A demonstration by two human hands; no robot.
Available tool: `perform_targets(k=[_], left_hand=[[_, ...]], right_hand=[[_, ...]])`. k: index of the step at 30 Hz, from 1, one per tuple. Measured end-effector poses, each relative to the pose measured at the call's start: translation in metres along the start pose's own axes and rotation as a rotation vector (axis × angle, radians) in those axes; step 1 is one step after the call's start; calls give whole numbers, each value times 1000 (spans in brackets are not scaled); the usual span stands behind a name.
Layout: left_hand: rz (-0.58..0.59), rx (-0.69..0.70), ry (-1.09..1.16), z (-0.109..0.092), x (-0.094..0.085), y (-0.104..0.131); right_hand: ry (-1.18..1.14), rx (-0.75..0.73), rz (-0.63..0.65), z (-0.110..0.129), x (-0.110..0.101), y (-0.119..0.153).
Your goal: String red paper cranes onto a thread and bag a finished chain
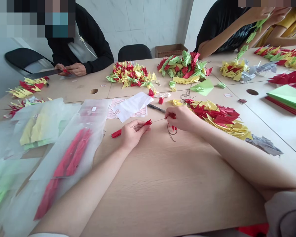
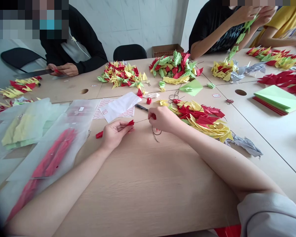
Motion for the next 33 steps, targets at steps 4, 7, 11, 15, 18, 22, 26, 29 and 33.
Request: perform_targets(k=[4, 7, 11, 15, 18, 22, 26, 29, 33], left_hand=[[-11, -60, 65, 2, 0, -2], [8, -63, 89, 1, 2, -1], [29, -53, 150, -3, 3, -1], [86, -45, 152, -7, 7, 1], [132, -30, 144, -9, 10, 4], [183, 31, 118, -10, 14, 7], [219, 147, -7, -14, 17, 12], [234, 207, -93, -17, 18, 15], [225, 226, -155, -18, 18, 17]], right_hand=[[189, 11, 213, -7, 4, 7], [103, -99, 457, 3, 17, 20], [-212, -249, 219, 27, 11, 14], [-410, -311, -130, 36, 2, 14], [-460, -350, -165, 40, 8, 20], [-488, -327, -174, 37, 16, 24], [-486, -293, -157, 34, 21, 26], [-479, -252, -118, 32, 25, 26], [-465, -196, -85, 28, 29, 26]])
Point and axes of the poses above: each hand's wrist, its own y-axis away from the middle knuckle, its own x-axis out of the palm, z = x × y, the point moved 8 cm from there along -y, towards the middle knuckle, and after that the axes turned 14 degrees about -z, right-handed, at the moved point
